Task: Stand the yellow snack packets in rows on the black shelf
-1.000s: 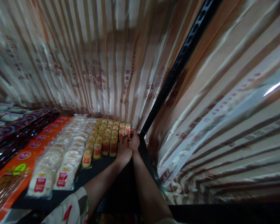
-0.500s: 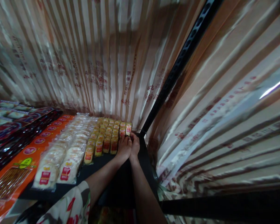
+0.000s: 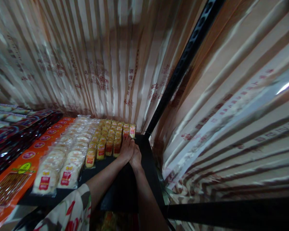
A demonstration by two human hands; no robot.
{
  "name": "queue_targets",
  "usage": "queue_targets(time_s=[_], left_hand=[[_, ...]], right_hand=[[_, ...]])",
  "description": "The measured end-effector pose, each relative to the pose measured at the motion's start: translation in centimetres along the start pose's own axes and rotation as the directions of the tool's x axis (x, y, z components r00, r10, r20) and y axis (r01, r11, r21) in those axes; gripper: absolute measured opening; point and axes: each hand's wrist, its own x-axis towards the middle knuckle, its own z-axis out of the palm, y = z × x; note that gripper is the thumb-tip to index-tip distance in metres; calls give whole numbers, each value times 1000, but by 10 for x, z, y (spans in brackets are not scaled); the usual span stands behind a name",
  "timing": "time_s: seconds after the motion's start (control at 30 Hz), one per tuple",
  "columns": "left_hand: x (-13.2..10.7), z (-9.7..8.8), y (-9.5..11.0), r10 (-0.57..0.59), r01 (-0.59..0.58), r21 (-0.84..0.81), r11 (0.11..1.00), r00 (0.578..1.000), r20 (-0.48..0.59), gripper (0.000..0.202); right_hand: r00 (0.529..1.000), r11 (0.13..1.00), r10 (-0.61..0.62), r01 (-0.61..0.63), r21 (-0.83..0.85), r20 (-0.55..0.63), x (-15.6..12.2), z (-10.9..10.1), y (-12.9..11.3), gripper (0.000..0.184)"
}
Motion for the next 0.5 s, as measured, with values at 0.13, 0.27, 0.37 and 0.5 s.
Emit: queue_targets(time_s=[0.13, 0.27, 0.37, 0.5], left_hand=[[-1, -1, -3, 60, -60, 40, 997, 998, -6, 41], [-11, -5, 2, 126, -130, 139, 982, 991, 40, 39], [-28, -10, 6, 133, -143, 170, 975, 989, 70, 40], [-61, -20, 7, 97, -115, 167, 979, 989, 111, 44]], right_hand=[[1000, 1000, -4, 4, -17, -12, 1, 9, 5, 29], [993, 998, -32, 37, 48, -118, -1, 12, 11, 29], [984, 987, -34, 61, 151, -176, -3, 3, 11, 35], [993, 967, -22, 51, 250, -120, -10, -15, 0, 40]])
